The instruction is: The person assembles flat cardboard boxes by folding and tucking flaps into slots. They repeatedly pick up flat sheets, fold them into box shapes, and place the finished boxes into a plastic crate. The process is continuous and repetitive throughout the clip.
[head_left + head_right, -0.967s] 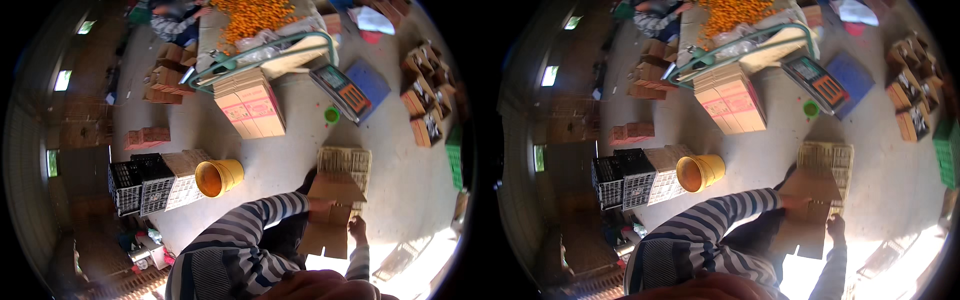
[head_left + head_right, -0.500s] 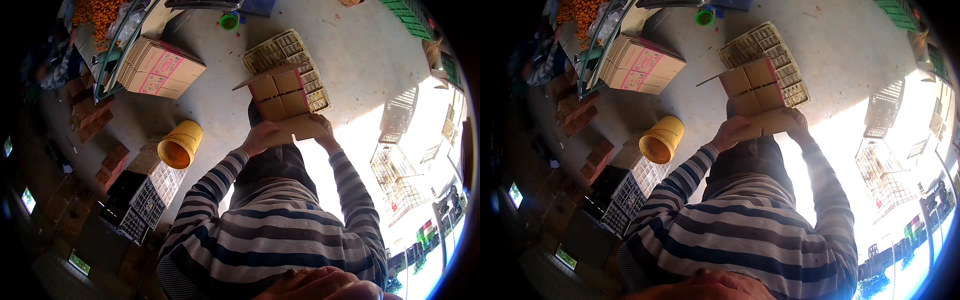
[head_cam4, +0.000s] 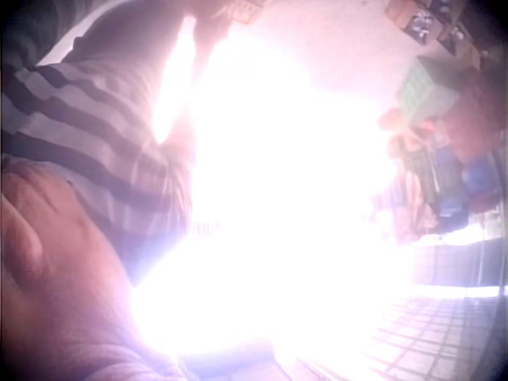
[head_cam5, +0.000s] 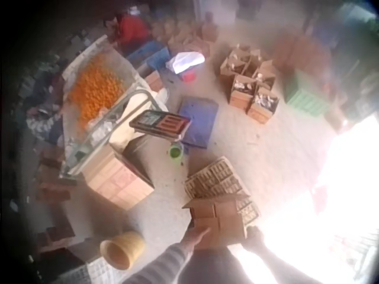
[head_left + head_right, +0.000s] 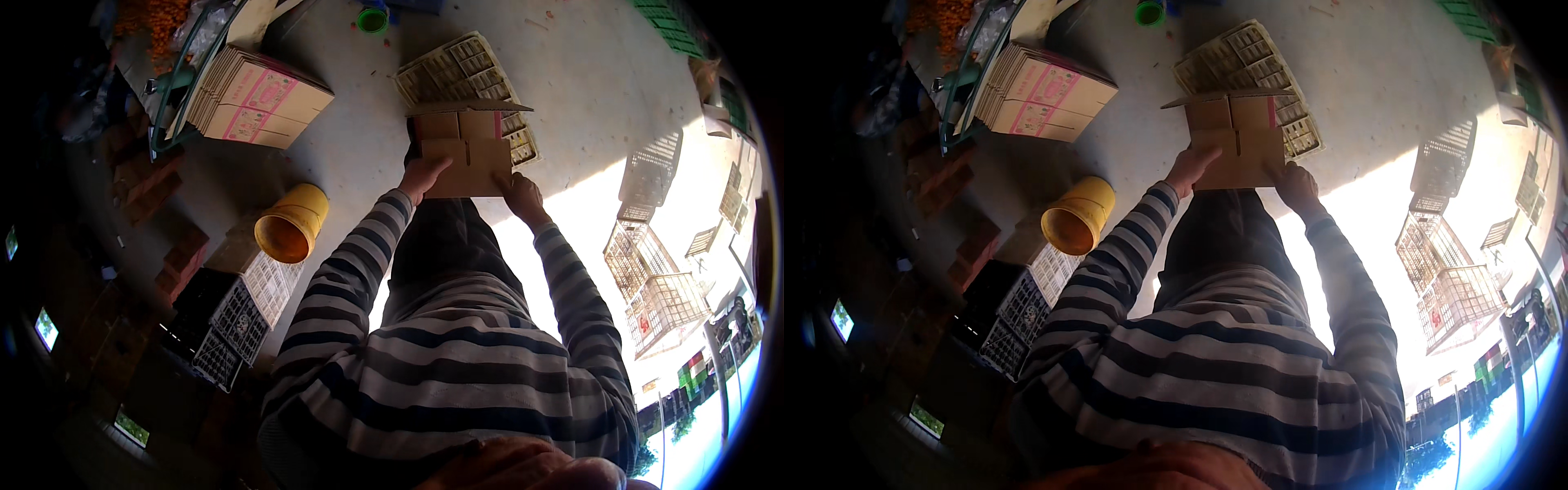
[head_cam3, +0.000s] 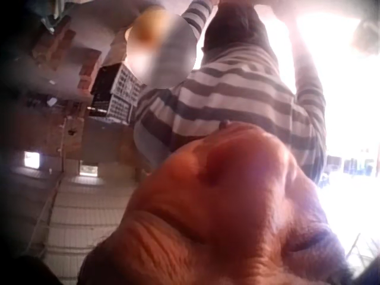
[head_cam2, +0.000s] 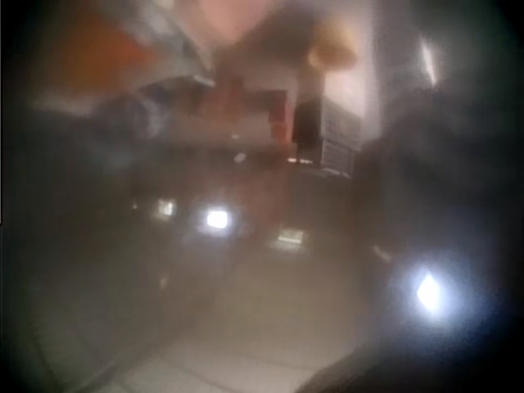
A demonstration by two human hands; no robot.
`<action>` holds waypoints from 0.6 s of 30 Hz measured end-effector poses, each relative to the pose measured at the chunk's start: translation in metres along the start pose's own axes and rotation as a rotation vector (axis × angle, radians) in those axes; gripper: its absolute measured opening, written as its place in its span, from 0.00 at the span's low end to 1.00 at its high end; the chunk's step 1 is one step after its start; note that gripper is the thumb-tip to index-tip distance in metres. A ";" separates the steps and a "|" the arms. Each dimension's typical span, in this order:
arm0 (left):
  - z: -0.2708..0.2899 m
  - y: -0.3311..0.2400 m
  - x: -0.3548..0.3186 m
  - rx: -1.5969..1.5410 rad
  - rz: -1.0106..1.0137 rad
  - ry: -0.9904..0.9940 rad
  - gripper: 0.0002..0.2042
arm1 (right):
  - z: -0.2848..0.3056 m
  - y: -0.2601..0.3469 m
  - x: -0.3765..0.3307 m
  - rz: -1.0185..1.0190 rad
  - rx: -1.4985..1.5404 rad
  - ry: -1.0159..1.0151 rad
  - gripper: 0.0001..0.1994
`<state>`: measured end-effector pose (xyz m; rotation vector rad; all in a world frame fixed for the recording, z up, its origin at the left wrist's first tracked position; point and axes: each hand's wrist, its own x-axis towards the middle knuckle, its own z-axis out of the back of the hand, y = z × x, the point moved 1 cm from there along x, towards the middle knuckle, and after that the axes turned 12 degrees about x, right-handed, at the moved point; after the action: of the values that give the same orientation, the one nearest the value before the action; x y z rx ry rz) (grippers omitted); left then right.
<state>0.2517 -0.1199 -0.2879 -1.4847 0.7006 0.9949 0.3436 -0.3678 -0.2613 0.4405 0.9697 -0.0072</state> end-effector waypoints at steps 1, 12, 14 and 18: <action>0.005 0.006 0.012 0.008 0.037 0.018 0.23 | 0.003 0.010 -0.005 0.124 -0.069 -0.145 0.30; 0.004 -0.019 0.012 1.020 -0.228 -0.283 0.37 | -0.005 0.051 0.017 0.676 -0.498 -0.010 0.23; 0.010 -0.020 0.008 1.246 -0.604 -0.297 0.42 | -0.002 0.053 0.019 0.668 -0.468 0.020 0.23; 0.012 -0.028 -0.010 1.423 -0.856 -0.216 0.47 | 0.005 0.060 0.018 0.629 -0.428 0.074 0.22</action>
<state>0.2692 -0.1044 -0.2651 -0.2720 0.3479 -0.1244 0.3697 -0.3117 -0.2524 0.3330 0.8412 0.7761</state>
